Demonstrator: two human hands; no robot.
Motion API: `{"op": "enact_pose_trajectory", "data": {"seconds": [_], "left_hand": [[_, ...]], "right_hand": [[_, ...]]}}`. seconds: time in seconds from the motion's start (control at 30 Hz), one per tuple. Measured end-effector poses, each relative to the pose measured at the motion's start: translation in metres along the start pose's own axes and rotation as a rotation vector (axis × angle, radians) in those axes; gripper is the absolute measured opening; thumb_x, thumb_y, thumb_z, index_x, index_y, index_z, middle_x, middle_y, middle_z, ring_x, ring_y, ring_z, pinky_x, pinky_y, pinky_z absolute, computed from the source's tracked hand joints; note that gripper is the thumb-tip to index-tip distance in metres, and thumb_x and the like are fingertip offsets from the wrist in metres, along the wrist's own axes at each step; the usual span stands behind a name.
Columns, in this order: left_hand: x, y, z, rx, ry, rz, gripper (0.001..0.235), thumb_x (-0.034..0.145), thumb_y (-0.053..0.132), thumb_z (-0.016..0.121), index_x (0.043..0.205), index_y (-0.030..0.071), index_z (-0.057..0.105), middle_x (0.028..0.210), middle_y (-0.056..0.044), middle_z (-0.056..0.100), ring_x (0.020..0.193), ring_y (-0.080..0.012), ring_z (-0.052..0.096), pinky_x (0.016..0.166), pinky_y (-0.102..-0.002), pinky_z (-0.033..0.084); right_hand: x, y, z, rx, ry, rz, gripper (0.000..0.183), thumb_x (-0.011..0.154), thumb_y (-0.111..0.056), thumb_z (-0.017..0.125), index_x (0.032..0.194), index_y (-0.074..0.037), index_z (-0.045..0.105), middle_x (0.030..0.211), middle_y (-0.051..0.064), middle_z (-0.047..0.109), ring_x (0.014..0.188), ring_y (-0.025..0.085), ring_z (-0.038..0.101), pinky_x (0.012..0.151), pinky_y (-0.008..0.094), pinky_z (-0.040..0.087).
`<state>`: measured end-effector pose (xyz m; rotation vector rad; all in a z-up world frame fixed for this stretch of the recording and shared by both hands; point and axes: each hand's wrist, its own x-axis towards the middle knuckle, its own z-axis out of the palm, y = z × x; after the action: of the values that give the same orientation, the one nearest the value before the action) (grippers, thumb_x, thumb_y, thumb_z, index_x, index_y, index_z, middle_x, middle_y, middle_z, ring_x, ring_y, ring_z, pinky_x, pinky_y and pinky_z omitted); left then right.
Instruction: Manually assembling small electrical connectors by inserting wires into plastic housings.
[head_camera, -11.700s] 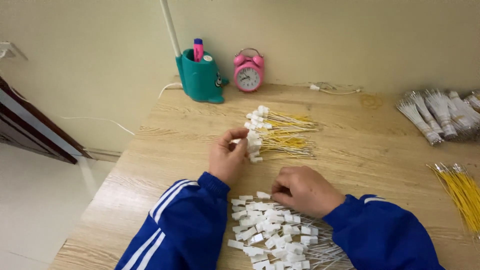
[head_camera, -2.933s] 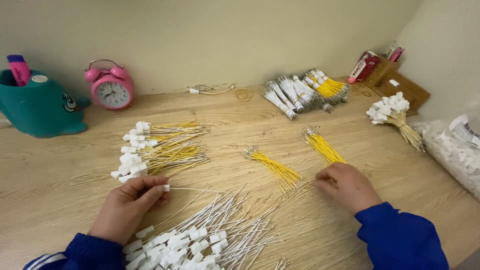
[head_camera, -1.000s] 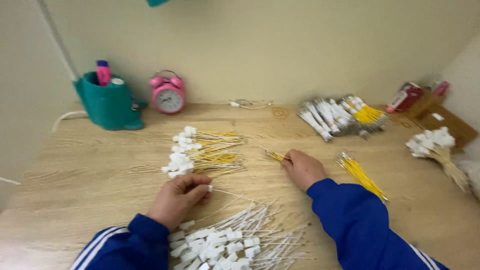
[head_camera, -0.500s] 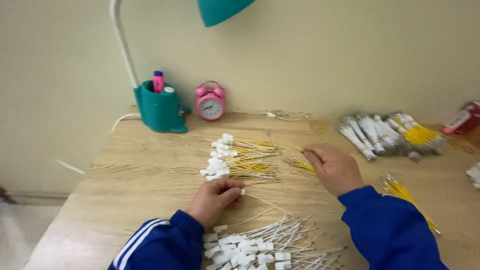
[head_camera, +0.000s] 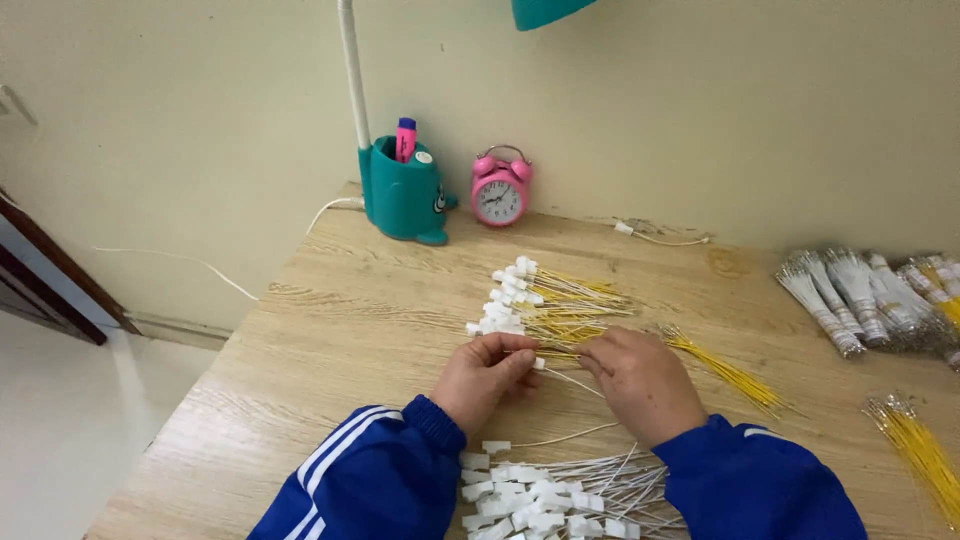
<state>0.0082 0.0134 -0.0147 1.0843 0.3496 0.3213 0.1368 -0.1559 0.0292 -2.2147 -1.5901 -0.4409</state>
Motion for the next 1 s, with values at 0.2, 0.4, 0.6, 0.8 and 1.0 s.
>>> {"op": "enact_pose_trajectory", "data": {"seconds": [0.2,0.4,0.6,0.8,1.0], "left_hand": [[0.001,-0.005,0.003,0.031,0.032,0.013,0.017,0.088,0.003,0.066,0.104,-0.002,0.069,0.088,-0.013,0.069,0.07,-0.0197,0.07,0.066,-0.027,0.061],[-0.001,-0.003,0.004,0.06,0.032,0.04,0.014,0.086,0.001,0.069,0.1,-0.003,0.071,0.089,-0.014,0.073,0.072,-0.0174,0.068,0.07,-0.027,0.062],[-0.003,0.001,0.004,0.027,0.026,-0.019,0.022,0.086,0.002,0.068,0.108,0.0,0.069,0.089,-0.013,0.071,0.073,-0.0163,0.068,0.07,-0.026,0.06],[-0.004,0.003,0.007,0.016,0.09,-0.019,0.017,0.082,-0.002,0.072,0.098,-0.003,0.07,0.084,-0.014,0.071,0.071,-0.0193,0.07,0.07,-0.027,0.062],[0.006,-0.006,-0.002,-0.134,0.048,-0.025,0.022,0.084,-0.007,0.066,0.106,-0.005,0.068,0.092,-0.018,0.069,0.082,-0.0229,0.07,0.078,-0.03,0.062]], "right_hand": [[0.003,-0.008,-0.001,-0.002,0.019,-0.047,0.019,0.087,-0.026,0.065,0.098,-0.012,0.071,0.081,0.007,0.065,0.071,0.028,0.06,0.061,0.044,0.046],[0.012,-0.031,0.002,-0.048,-0.034,-0.113,0.016,0.089,-0.033,0.063,0.092,-0.018,0.069,0.079,0.002,0.063,0.071,0.025,0.059,0.062,0.042,0.043],[0.022,-0.027,0.0,0.412,-0.194,0.218,0.012,0.085,-0.027,0.066,0.084,-0.017,0.073,0.079,-0.002,0.072,0.076,0.015,0.066,0.07,0.031,0.05],[0.021,-0.022,-0.002,0.451,-0.106,0.376,0.014,0.085,-0.026,0.066,0.09,-0.017,0.075,0.083,-0.002,0.074,0.078,0.013,0.067,0.072,0.03,0.052],[0.02,-0.024,-0.01,0.494,-0.012,0.36,0.015,0.083,-0.026,0.068,0.087,-0.016,0.077,0.08,-0.003,0.071,0.073,0.01,0.065,0.067,0.025,0.048]]}}
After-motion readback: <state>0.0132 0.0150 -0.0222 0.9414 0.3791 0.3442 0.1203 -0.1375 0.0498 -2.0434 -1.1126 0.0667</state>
